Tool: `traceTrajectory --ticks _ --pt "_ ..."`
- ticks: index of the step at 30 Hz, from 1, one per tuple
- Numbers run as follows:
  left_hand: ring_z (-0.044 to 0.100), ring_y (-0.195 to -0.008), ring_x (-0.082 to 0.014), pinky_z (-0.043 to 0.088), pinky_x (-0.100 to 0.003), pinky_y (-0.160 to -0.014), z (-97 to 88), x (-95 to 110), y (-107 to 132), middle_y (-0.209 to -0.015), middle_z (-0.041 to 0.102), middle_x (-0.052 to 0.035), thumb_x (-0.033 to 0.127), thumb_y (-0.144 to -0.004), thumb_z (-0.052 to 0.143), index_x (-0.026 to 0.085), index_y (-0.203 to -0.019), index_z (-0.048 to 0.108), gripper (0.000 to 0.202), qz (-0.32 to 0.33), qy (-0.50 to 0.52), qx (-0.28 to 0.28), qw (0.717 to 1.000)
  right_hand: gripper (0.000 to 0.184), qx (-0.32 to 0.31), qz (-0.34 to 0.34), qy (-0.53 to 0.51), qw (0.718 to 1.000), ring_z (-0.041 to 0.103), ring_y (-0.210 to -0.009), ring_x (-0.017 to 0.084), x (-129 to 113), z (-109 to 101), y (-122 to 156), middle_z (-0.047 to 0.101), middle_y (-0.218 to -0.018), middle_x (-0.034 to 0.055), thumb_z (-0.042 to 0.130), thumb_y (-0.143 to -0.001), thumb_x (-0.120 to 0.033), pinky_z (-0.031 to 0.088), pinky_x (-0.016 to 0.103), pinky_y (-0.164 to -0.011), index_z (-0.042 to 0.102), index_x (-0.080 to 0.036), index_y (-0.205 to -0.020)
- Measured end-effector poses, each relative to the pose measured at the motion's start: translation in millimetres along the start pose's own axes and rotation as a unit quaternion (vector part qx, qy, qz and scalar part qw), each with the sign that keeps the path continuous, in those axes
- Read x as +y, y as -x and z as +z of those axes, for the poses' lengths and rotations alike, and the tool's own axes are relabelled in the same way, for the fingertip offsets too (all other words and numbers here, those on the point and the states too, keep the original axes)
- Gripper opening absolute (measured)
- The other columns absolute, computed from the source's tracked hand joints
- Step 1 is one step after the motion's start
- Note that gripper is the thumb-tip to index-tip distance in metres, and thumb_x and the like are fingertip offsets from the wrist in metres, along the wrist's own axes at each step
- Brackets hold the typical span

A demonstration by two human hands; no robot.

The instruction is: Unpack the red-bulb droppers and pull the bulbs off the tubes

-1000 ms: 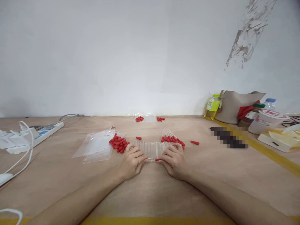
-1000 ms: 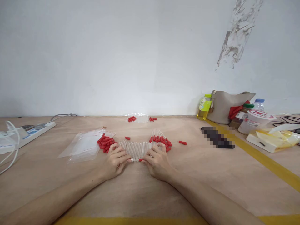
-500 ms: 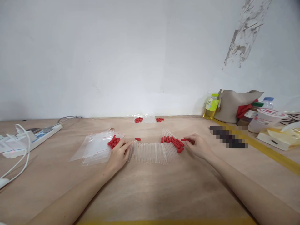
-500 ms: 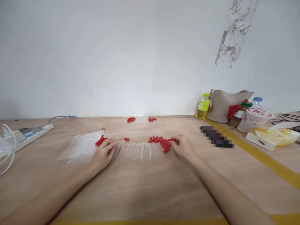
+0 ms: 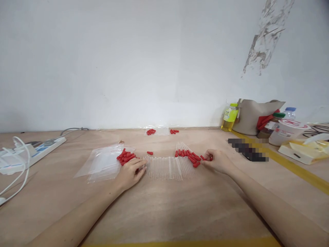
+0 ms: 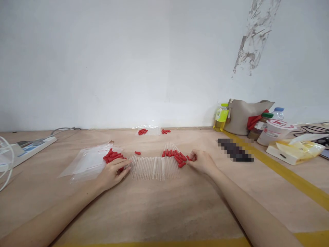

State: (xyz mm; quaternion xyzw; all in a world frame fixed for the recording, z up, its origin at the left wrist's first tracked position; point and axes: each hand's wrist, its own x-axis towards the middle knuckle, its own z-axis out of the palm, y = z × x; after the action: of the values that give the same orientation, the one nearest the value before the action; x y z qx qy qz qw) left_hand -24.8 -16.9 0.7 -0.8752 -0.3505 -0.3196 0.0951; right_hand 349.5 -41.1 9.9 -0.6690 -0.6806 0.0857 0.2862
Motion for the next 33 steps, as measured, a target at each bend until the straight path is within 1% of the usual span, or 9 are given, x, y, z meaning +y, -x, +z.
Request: traceTrajectory --ticks 4,9,12,19,22,26,28,31,33 --pt "0.059 -0.08 -0.0168 0.05 -0.029 -0.072 -7.2 3.5 0.0 -0.089 0.064 -0.0072 0.03 -0.081 0.05 0.017 -0.106 0.06 0.03 0.004 0.007 -0.033 0.999 0.013 -0.011 0.01 -0.014 1.0 0.053 -0.055 0.012 2.8 4.7 0.0 0.06 -0.061 -0.0005 0.06 -0.061 -0.031 0.033 0.021 -0.049 0.057 -0.019 -0.063" --pt "0.057 -0.09 -0.0192 0.048 -0.031 -0.079 -11.0 2.6 1.0 -0.098 0.062 -0.0085 0.031 -0.077 0.054 0.017 -0.108 0.059 0.034 0.021 0.013 -0.061 0.998 0.022 -0.041 0.039 -0.042 0.998 0.053 -0.054 0.012 3.5 5.1 -2.1 0.061 -0.059 0.001 0.054 -0.069 -0.038 0.033 0.021 -0.048 0.059 -0.017 -0.063" --pt "0.056 -0.093 -0.0203 0.047 -0.034 -0.081 -12.5 1.5 1.0 -0.1 0.061 -0.0083 0.032 -0.076 0.055 0.019 -0.107 0.059 0.034 0.032 0.008 -0.07 0.997 0.024 -0.037 0.061 -0.033 0.997 0.052 -0.052 0.011 6.7 4.0 -5.0 0.062 -0.059 0.0012 0.051 -0.072 -0.038 0.032 0.021 -0.047 0.061 -0.017 -0.064" --pt "0.05 -0.1 -0.024 0.038 -0.043 -0.087 -18.4 5.9 -3.2 -0.106 0.058 -0.0075 0.033 -0.076 0.053 0.022 -0.106 0.06 0.032 0.03 -0.039 -0.046 0.998 0.023 0.006 0.07 -0.03 0.997 0.055 -0.056 0.012 13.0 11.4 -9.7 0.063 -0.06 0.0012 0.05 -0.073 -0.036 0.035 0.02 -0.049 0.061 -0.018 -0.062" --pt "0.048 -0.102 -0.0239 0.037 -0.044 -0.088 -19.0 6.7 -3.9 -0.107 0.057 -0.0073 0.03 -0.079 0.05 0.023 -0.107 0.06 0.031 0.023 -0.044 -0.033 0.998 0.024 0.009 0.084 -0.027 0.996 0.056 -0.056 0.012 8.9 16.2 -15.9 0.064 -0.06 0.0016 0.05 -0.073 -0.036 0.035 0.021 -0.049 0.062 -0.018 -0.063" --pt "0.048 -0.101 -0.0242 0.039 -0.043 -0.086 -16.7 4.1 -3.1 -0.11 0.054 -0.0081 0.031 -0.078 0.052 0.023 -0.107 0.06 0.032 0.023 -0.047 0.003 0.999 0.022 0.028 0.112 0.001 0.993 0.058 -0.06 0.015 -1.9 17.1 -30.2 0.065 -0.063 0.0029 0.053 -0.07 -0.038 0.035 0.023 -0.052 0.063 -0.02 -0.065" --pt "0.048 -0.1 -0.0242 0.039 -0.043 -0.086 -15.5 2.8 -2.6 -0.111 0.053 -0.0086 0.032 -0.077 0.053 0.023 -0.107 0.06 0.032 0.024 -0.05 0.014 0.998 0.025 0.016 0.127 0.02 0.992 0.058 -0.061 0.017 -9.1 15.7 -36.3 0.063 -0.057 0.0027 0.056 -0.066 -0.044 0.035 0.025 -0.055 0.063 -0.021 -0.06" --pt "0.048 -0.101 -0.0241 0.039 -0.043 -0.087 -14.9 2.9 -2.3 -0.112 0.052 -0.0089 0.032 -0.078 0.053 0.022 -0.106 0.061 0.031 0.018 -0.054 0.016 0.998 0.031 -0.032 0.144 0.059 0.987 0.058 -0.059 0.018 -20.3 13.3 -41.1 0.06 -0.049 0.002 0.058 -0.063 -0.052 0.035 0.029 -0.059 0.062 -0.022 -0.054" --pt "0.047 -0.101 -0.0241 0.039 -0.043 -0.087 -15.1 3.6 -2.4 -0.112 0.052 -0.0091 0.032 -0.078 0.052 0.022 -0.105 0.061 0.03 0.017 -0.055 0.013 0.998 0.031 -0.056 0.155 0.074 0.984 0.057 -0.057 0.018 -26.4 11.0 -42.5 0.059 -0.047 0.002 0.059 -0.062 -0.052 0.035 0.03 -0.059 0.062 -0.022 -0.053"
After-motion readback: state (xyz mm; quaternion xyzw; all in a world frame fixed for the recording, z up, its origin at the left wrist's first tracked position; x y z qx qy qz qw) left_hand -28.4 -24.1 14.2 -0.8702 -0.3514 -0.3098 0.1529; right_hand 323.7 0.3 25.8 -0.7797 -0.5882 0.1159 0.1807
